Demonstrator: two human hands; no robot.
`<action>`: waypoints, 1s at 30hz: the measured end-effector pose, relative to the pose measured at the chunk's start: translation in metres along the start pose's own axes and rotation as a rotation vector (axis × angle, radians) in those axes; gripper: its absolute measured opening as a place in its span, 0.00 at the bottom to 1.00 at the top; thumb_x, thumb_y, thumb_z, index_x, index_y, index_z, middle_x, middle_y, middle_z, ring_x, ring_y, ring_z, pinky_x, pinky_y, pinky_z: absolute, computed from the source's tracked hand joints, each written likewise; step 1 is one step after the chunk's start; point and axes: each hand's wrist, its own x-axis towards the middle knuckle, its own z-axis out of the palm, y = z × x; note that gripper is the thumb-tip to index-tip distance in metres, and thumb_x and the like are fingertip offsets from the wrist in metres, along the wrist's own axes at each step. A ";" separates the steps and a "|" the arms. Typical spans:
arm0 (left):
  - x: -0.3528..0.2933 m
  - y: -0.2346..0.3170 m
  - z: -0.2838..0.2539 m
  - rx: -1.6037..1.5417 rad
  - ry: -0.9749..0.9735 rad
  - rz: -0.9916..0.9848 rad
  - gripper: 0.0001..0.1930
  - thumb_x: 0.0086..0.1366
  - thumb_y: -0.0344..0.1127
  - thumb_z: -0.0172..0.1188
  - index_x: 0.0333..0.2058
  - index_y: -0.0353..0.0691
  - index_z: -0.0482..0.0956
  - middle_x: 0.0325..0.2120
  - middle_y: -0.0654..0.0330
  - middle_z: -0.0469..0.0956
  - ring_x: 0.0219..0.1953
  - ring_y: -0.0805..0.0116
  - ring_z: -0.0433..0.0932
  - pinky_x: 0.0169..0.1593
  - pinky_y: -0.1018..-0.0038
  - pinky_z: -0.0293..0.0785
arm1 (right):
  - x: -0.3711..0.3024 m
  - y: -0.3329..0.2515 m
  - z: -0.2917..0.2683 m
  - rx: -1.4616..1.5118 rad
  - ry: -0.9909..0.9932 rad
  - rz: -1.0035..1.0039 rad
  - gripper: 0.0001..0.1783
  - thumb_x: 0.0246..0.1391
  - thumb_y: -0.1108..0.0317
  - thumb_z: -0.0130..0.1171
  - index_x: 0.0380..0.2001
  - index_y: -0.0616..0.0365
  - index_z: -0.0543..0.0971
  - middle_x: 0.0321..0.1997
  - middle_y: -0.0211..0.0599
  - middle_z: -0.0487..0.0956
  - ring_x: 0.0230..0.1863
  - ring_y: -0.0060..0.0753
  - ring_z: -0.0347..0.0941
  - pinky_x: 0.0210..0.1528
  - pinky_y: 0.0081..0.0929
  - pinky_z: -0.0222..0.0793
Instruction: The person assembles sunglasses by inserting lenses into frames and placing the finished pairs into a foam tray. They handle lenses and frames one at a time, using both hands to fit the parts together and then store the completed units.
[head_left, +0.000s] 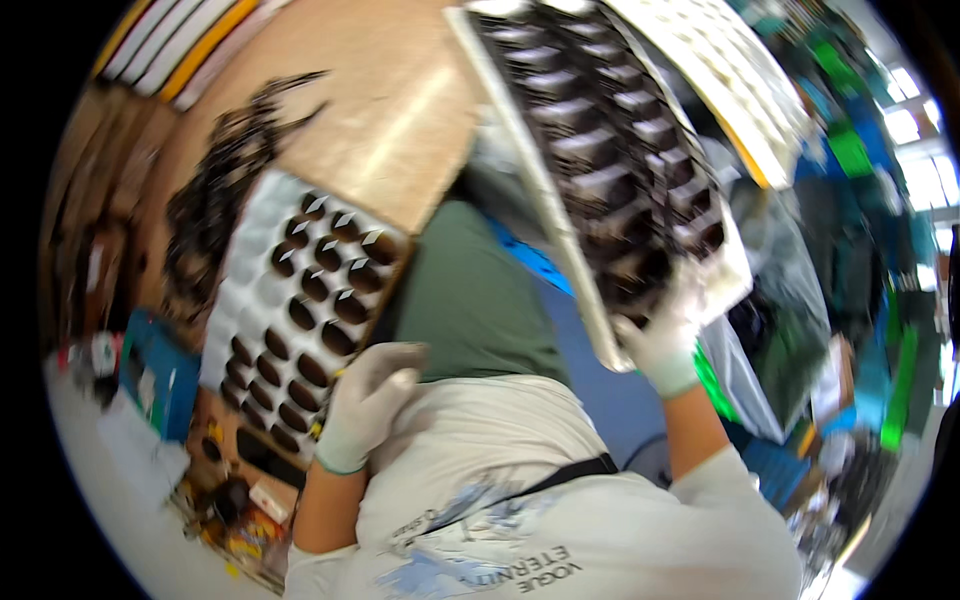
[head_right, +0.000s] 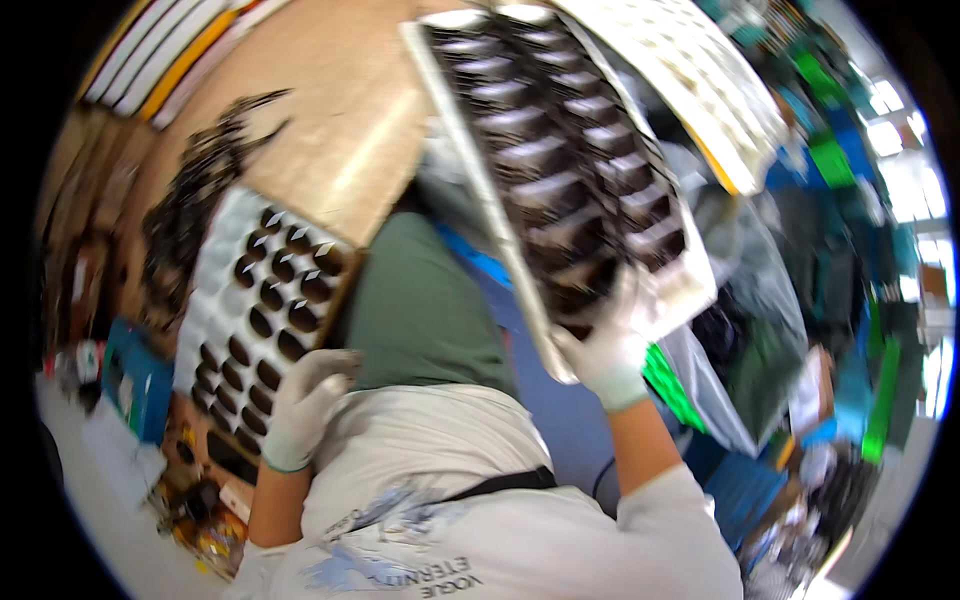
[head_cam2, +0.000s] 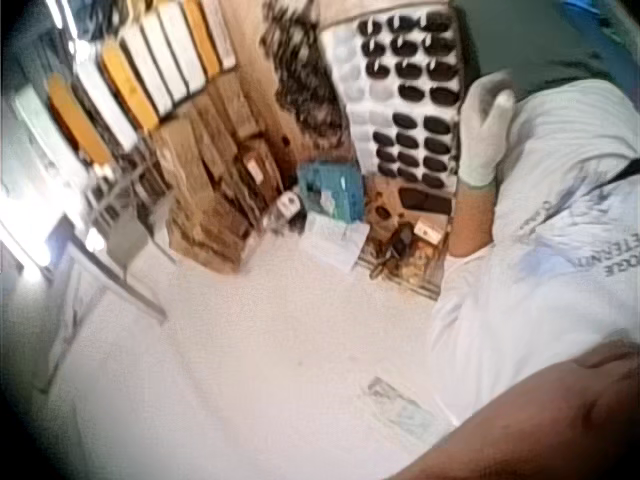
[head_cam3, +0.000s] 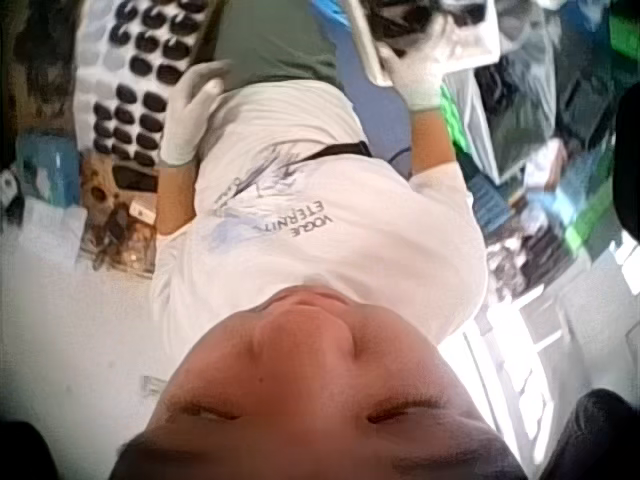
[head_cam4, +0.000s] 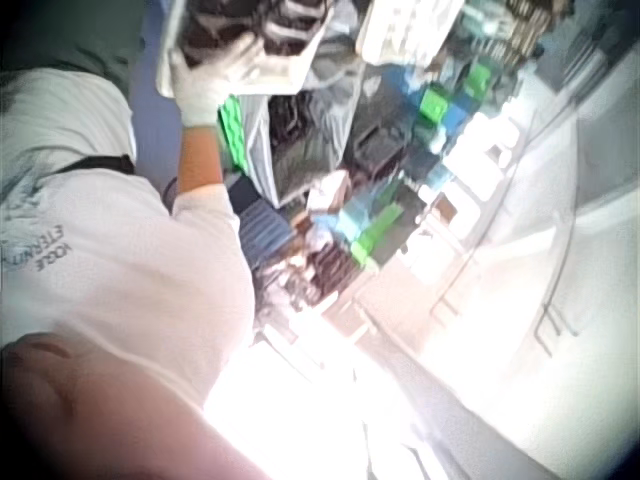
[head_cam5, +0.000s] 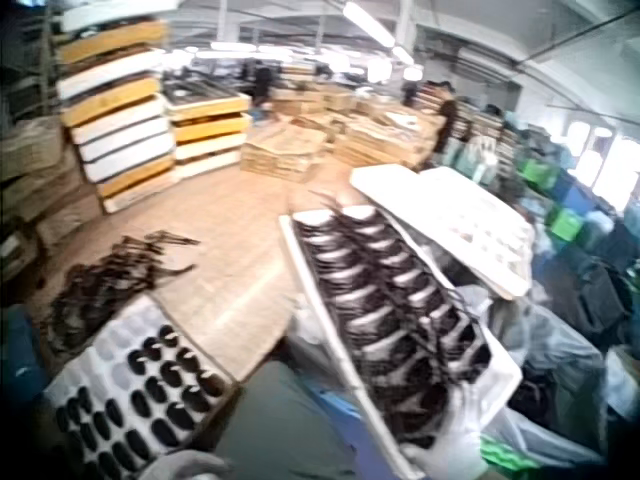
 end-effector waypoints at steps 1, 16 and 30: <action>-0.001 0.000 -0.004 -0.007 -0.010 0.017 0.21 0.70 0.36 0.57 0.56 0.28 0.75 0.52 0.52 0.79 0.52 0.68 0.77 0.58 0.71 0.72 | 0.005 -0.010 -0.005 -0.021 0.104 -0.095 0.71 0.37 0.38 0.74 0.74 0.69 0.48 0.75 0.67 0.53 0.76 0.71 0.46 0.75 0.64 0.39; -0.029 0.003 -0.072 -0.113 0.391 -0.029 0.19 0.71 0.33 0.58 0.56 0.29 0.76 0.48 0.55 0.81 0.46 0.73 0.79 0.54 0.73 0.76 | 0.144 -0.332 0.059 0.862 -0.225 -0.727 0.29 0.55 0.61 0.65 0.56 0.67 0.73 0.55 0.58 0.76 0.57 0.61 0.72 0.61 0.48 0.67; -0.061 -0.028 -0.124 -0.428 0.488 -0.108 0.18 0.70 0.27 0.57 0.56 0.25 0.72 0.54 0.50 0.78 0.56 0.65 0.77 0.61 0.68 0.72 | 0.326 -0.589 0.159 0.665 -0.517 -0.311 0.52 0.49 0.41 0.68 0.64 0.76 0.68 0.64 0.67 0.73 0.67 0.57 0.70 0.68 0.39 0.66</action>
